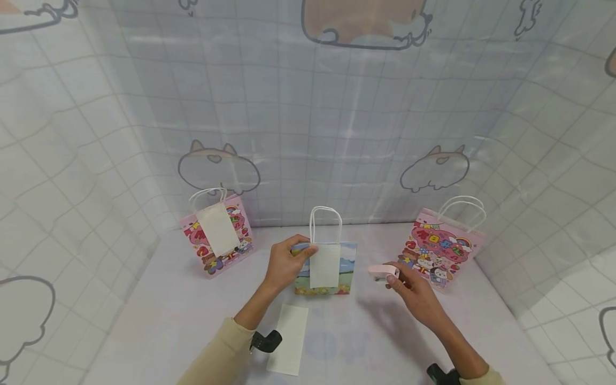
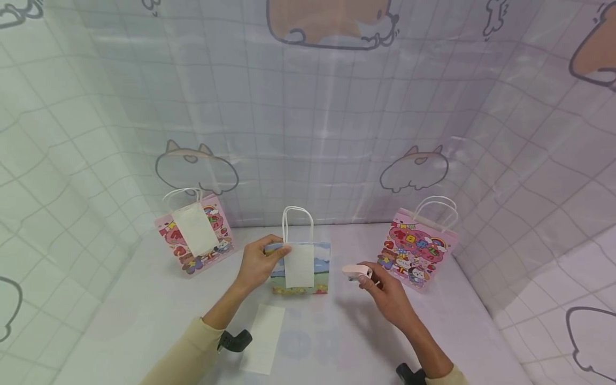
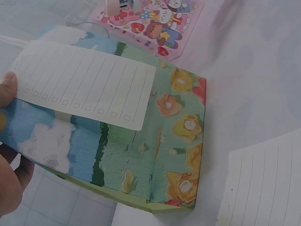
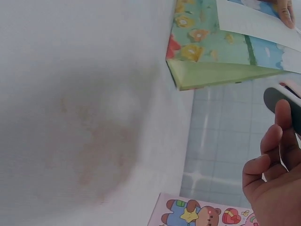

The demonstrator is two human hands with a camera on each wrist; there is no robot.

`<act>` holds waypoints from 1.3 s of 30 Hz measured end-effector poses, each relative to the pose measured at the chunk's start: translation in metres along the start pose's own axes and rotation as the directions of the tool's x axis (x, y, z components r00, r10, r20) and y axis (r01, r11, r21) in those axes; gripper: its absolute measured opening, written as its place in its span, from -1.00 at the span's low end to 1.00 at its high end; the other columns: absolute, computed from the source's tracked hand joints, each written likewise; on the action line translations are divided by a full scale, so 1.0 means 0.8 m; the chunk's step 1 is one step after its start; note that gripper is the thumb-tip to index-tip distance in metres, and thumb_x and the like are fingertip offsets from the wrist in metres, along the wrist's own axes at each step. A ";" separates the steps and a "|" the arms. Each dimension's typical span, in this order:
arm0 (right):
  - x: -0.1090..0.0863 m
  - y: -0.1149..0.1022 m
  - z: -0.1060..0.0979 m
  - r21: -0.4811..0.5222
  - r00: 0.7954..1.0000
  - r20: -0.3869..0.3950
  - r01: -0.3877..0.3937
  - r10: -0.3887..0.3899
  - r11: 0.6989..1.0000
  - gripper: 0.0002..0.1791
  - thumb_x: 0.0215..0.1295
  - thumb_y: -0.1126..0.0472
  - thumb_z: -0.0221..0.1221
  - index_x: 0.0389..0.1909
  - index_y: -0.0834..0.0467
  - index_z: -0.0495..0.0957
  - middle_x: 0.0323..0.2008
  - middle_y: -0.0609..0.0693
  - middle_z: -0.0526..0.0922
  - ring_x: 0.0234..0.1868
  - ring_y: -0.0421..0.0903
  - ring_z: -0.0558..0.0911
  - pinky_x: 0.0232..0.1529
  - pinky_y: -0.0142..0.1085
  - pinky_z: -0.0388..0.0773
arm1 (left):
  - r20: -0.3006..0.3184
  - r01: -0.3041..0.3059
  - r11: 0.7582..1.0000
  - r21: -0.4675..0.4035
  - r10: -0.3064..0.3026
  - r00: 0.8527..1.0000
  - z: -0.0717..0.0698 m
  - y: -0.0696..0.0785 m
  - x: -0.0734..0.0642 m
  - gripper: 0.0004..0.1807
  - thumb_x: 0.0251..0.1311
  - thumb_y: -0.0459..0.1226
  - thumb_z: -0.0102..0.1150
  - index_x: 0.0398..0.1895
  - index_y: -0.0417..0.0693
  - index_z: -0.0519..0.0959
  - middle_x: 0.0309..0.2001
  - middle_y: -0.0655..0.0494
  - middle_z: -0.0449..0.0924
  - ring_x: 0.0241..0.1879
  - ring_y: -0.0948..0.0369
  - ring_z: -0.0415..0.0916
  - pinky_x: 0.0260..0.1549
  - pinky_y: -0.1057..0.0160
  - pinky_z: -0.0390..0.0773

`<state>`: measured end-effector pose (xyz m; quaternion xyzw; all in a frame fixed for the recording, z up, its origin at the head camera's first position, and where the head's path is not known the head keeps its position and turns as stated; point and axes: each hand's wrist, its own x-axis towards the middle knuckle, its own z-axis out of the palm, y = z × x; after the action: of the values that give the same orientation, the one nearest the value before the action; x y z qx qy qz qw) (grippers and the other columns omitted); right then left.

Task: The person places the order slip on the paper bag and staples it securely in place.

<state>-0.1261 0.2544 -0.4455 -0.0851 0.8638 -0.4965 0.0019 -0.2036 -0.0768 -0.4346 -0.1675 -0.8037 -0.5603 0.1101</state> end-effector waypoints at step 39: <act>0.038 -0.053 0.022 0.069 0.974 -0.223 0.063 -0.046 0.996 -0.50 0.53 -0.08 0.07 0.31 0.07 0.24 -0.02 0.09 0.45 -0.13 0.06 0.49 -0.18 -0.37 0.54 | 0.002 0.018 1.000 -0.003 -0.018 1.000 0.000 0.004 -0.003 -0.76 0.19 -0.01 0.38 -0.15 0.14 0.73 -0.88 0.29 0.02 -0.86 0.41 -0.10 -0.80 0.34 0.09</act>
<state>-0.1486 0.2137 -0.4152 -0.0528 0.8367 -0.5350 -0.1046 -0.2002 -0.0763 -0.4326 -0.1611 -0.8043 -0.5624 0.1041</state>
